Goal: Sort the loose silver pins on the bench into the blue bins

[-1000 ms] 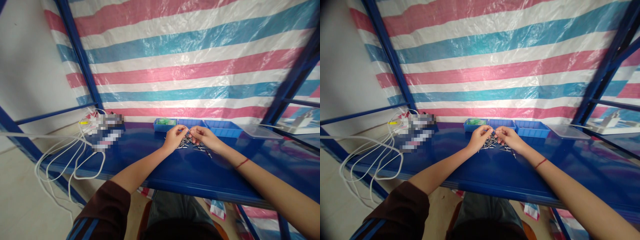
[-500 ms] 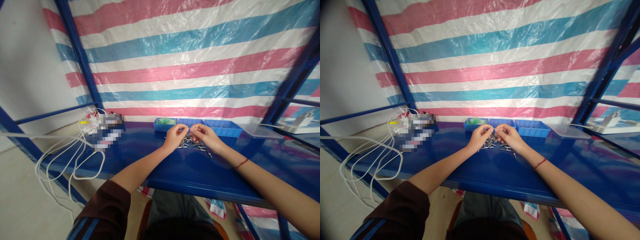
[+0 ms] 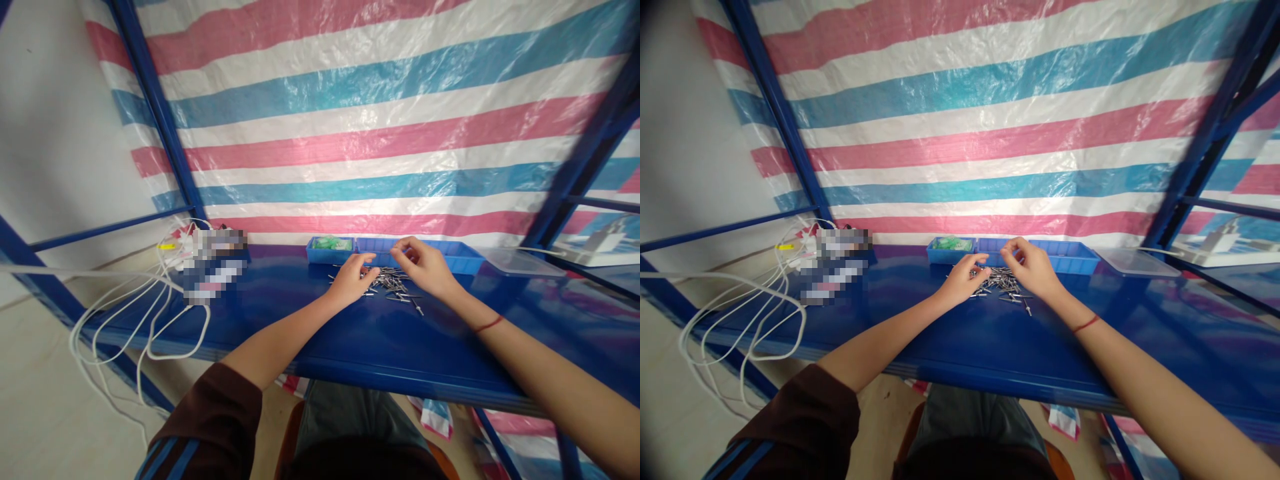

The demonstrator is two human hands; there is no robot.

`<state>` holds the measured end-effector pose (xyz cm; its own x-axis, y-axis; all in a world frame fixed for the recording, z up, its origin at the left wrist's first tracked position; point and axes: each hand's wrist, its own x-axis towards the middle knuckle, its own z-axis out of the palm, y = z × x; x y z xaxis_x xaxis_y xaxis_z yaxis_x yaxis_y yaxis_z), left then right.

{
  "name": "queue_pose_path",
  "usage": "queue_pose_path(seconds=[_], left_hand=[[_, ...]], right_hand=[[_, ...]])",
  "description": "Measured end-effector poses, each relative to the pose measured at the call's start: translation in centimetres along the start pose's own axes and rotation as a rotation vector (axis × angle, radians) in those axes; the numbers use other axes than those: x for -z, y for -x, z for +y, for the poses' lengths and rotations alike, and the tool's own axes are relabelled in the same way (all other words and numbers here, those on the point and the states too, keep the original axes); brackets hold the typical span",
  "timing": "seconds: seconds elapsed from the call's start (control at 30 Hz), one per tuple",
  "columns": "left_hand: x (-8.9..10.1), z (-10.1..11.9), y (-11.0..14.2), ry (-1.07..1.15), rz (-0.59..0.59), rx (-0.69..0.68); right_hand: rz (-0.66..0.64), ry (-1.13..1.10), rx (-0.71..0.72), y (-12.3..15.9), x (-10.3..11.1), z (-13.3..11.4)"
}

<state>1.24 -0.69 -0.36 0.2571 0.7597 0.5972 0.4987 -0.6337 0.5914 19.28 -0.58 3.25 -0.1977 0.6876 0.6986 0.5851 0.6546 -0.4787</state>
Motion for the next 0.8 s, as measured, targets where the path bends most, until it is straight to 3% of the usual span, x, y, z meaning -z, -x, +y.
queue_pose_path(seconds=[0.1, 0.2, 0.37, 0.43, 0.67, 0.8], left_hand=[[0.1, -0.3, 0.4, -0.212, -0.138, -0.040], [0.3, -0.1, 0.7, -0.398, -0.268, -0.058], [0.4, 0.2, 0.9, -0.518, -0.390, -0.098], [0.3, 0.2, 0.9, -0.530, -0.390, -0.114], [1.4, 0.9, 0.6, -0.579, -0.350, -0.109], [2.3, 1.0, 0.3, -0.586, -0.437, -0.109]], right_hand=[[0.127, 0.233, -0.064, -1.0, 1.8, 3.0], [0.167, 0.507, -0.178, -1.4, 3.9, 6.0], [-0.095, 0.744, -0.277, -1.1, 5.6, 9.0], [-0.143, 0.759, -0.256, -1.0, 5.6, 9.2], [-0.096, 0.628, -0.123, -1.4, 4.3, 7.0], [-0.230, 0.472, -0.041, -1.2, 3.2, 5.0]])
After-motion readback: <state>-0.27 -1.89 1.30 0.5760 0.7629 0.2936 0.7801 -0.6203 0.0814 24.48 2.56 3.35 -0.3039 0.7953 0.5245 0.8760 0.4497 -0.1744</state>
